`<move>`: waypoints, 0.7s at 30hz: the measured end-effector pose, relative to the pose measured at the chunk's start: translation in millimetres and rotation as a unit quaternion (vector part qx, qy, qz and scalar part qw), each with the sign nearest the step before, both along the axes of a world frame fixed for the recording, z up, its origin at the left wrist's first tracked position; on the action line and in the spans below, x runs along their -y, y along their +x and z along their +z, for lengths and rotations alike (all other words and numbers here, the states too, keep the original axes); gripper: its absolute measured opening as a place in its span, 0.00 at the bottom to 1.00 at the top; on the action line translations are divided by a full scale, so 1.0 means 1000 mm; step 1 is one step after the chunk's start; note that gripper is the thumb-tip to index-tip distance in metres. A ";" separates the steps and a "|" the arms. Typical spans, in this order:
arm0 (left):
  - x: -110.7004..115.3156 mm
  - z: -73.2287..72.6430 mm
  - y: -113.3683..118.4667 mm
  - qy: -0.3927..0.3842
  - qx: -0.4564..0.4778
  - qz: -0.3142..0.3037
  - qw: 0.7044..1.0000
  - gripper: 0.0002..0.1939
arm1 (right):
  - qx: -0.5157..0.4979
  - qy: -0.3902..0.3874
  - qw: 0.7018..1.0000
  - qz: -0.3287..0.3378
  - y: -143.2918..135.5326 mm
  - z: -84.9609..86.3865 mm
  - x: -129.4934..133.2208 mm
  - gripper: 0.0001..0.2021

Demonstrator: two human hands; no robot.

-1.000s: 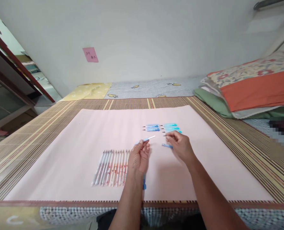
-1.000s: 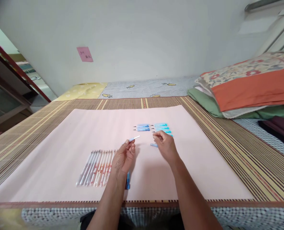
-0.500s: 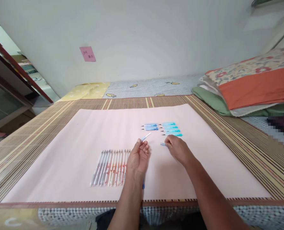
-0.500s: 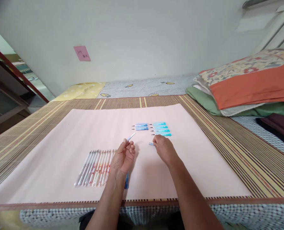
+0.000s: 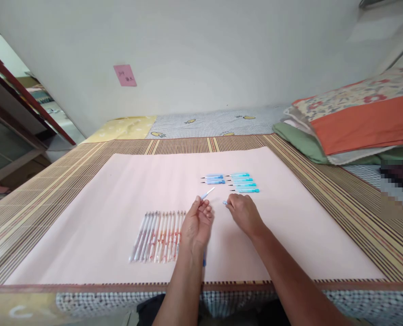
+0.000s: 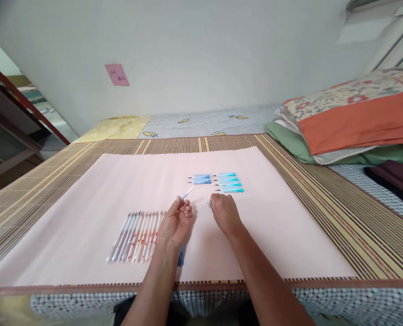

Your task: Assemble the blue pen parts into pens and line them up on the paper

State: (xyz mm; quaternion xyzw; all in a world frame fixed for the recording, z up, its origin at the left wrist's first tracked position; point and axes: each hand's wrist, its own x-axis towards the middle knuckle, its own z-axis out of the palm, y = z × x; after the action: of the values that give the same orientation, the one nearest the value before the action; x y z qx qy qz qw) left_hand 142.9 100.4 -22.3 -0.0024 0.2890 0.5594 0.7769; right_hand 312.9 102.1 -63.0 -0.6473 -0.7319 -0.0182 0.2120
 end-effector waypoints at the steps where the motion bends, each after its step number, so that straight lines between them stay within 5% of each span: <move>1: 0.000 0.000 0.000 0.002 0.001 0.000 1.000 0.11 | -0.009 0.008 1.000 -0.001 0.000 -0.001 -0.001 0.11; 5: 0.000 0.000 0.000 0.004 -0.002 0.000 1.000 0.10 | -0.103 0.025 0.994 -0.003 0.002 -0.003 -0.001 0.10; 8: 0.000 0.001 0.000 0.003 -0.002 -0.001 1.000 0.10 | -0.266 0.017 0.964 -0.008 0.005 -0.002 -0.001 0.07; 12: 0.001 0.001 0.002 -0.005 -0.014 0.009 1.000 0.10 | -0.544 0.009 0.838 -0.026 -0.006 0.005 -0.001 0.15; 15: 0.001 0.001 0.004 -0.025 -0.016 0.025 0.999 0.12 | -0.657 0.001 0.754 -0.019 -0.032 0.017 0.006 0.18; 18: 0.001 0.002 0.006 -0.015 0.014 0.061 0.998 0.15 | -0.673 0.026 0.739 0.000 -0.066 0.031 0.019 0.13; 21: 0.002 0.002 0.007 -0.013 0.039 0.092 0.995 0.15 | -0.649 0.066 0.757 0.032 -0.092 0.040 0.032 0.08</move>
State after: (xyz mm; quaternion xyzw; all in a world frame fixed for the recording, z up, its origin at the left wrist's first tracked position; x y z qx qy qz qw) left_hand 149.9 98.2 -20.1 -0.0609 0.2646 0.6242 0.7326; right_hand 220.5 70.2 -22.9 -0.4645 -0.4362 0.3648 0.6788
